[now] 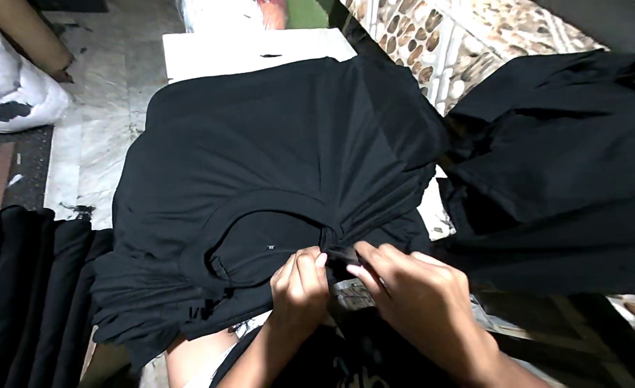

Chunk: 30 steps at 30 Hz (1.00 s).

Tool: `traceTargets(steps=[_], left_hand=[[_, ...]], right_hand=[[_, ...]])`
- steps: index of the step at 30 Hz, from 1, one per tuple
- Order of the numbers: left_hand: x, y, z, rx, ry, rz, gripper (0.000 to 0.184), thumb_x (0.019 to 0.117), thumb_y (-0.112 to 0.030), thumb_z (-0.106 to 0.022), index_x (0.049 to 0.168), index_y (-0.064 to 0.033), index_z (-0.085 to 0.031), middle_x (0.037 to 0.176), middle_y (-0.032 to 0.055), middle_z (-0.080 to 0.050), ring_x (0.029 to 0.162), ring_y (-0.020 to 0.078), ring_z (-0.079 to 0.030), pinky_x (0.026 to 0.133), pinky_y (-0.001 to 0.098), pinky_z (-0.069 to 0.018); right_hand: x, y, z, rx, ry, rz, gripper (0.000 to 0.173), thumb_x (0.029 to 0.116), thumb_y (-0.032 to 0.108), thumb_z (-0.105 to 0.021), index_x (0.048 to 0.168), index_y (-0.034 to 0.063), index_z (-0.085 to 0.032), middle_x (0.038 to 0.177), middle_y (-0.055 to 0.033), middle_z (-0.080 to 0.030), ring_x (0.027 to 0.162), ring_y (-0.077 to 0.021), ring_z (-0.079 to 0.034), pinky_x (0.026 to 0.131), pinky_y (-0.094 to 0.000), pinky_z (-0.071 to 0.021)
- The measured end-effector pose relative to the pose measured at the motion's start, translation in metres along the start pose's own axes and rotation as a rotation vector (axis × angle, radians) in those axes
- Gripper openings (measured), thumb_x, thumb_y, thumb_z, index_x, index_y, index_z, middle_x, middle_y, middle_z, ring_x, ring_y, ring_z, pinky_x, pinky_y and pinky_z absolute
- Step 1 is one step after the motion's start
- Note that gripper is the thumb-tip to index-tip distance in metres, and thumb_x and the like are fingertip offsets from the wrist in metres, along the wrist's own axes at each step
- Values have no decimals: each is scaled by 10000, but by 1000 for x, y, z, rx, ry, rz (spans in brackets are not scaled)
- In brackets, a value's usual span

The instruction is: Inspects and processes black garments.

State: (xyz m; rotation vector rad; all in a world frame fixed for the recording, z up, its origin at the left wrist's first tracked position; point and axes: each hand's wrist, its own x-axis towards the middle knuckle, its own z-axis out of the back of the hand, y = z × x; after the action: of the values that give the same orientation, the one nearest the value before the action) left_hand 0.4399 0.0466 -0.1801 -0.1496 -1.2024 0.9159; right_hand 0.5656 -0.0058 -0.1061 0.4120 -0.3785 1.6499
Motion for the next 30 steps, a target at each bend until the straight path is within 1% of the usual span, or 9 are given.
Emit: traceTargets(steps=[12, 15, 18, 20, 22, 24, 26, 28, 30], left_hand=[[-1, 3, -1, -42, -21, -4, 212, 1001, -86, -499, 857, 12, -619, 738, 106, -693, 703, 94, -690, 687, 155, -530], [-3, 3, -2, -83, -23, 23, 220, 1017, -92, -490, 868, 13, -612, 764, 113, -715, 735, 91, -711, 715, 159, -542], [-6, 3, 7, -175, 13, 62, 268, 1048, -121, -446, 867, 9, -595, 835, 135, -752, 801, 97, -740, 751, 173, -559], [-8, 7, 30, -262, 66, -24, 326, 1066, -147, -407, 838, 2, -586, 908, 162, -737, 870, 165, -744, 794, 237, -587], [-8, 13, 68, -186, 87, -134, 348, 1094, -317, -403, 881, -85, -552, 989, 100, -709, 983, 163, -706, 876, 264, -562], [-4, 24, 109, -57, 24, -107, 380, 1045, -500, -497, 942, -140, -562, 1071, 9, -670, 1119, 98, -644, 986, 248, -514], [3, 42, 129, 158, -79, -58, 411, 987, -560, -578, 931, -153, -593, 1083, -18, -612, 1162, 67, -569, 1033, 223, -434], [7, 64, 125, 326, -118, -107, 331, 959, -474, -670, 938, -144, -672, 1065, 52, -594, 1143, 170, -546, 1068, 312, -379], [2, 77, 121, 367, -134, -202, 235, 989, -356, -664, 876, -153, -629, 1000, 49, -612, 1118, 198, -562, 1110, 377, -344]], right_hand=[[-4, 10, -14, -59, -1, 54, 367, 1015, 283, -483, 938, 34, -740, 601, -63, -584, 458, -214, -538, 412, -326, -346], [-6, 10, -15, -47, 8, 38, 353, 1012, 267, -486, 895, 44, -734, 582, -61, -574, 445, -218, -534, 404, -330, -342], [-7, 12, -14, 26, 33, -12, 372, 1001, 273, -479, 936, 23, -747, 639, -95, -644, 474, -249, -587, 412, -362, -387], [-6, 11, -13, 73, 13, -29, 389, 1012, 301, -479, 1004, -2, -722, 703, -120, -665, 529, -259, -615, 456, -379, -427], [-2, 8, -14, 147, -76, -19, 375, 1048, 299, -491, 1043, -26, -679, 757, -153, -670, 598, -259, -614, 536, -366, -448], [3, 11, -16, 311, -166, 2, 336, 1072, 283, -489, 1088, -24, -622, 826, -163, -658, 725, -211, -598, 681, -286, -462], [12, 23, -20, 505, -207, 36, 335, 1087, 301, -479, 1131, -13, -586, 894, -144, -641, 840, -123, -599, 787, -180, -463], [24, 43, -27, 651, -209, 76, 328, 1082, 302, -486, 1129, -6, -587, 932, -123, -653, 891, -60, -617, 829, -123, -473], [33, 61, -40, 805, -150, 130, 311, 1070, 271, -503, 1137, -13, -610, 963, -111, -674, 896, -36, -629, 825, -120, -491]])
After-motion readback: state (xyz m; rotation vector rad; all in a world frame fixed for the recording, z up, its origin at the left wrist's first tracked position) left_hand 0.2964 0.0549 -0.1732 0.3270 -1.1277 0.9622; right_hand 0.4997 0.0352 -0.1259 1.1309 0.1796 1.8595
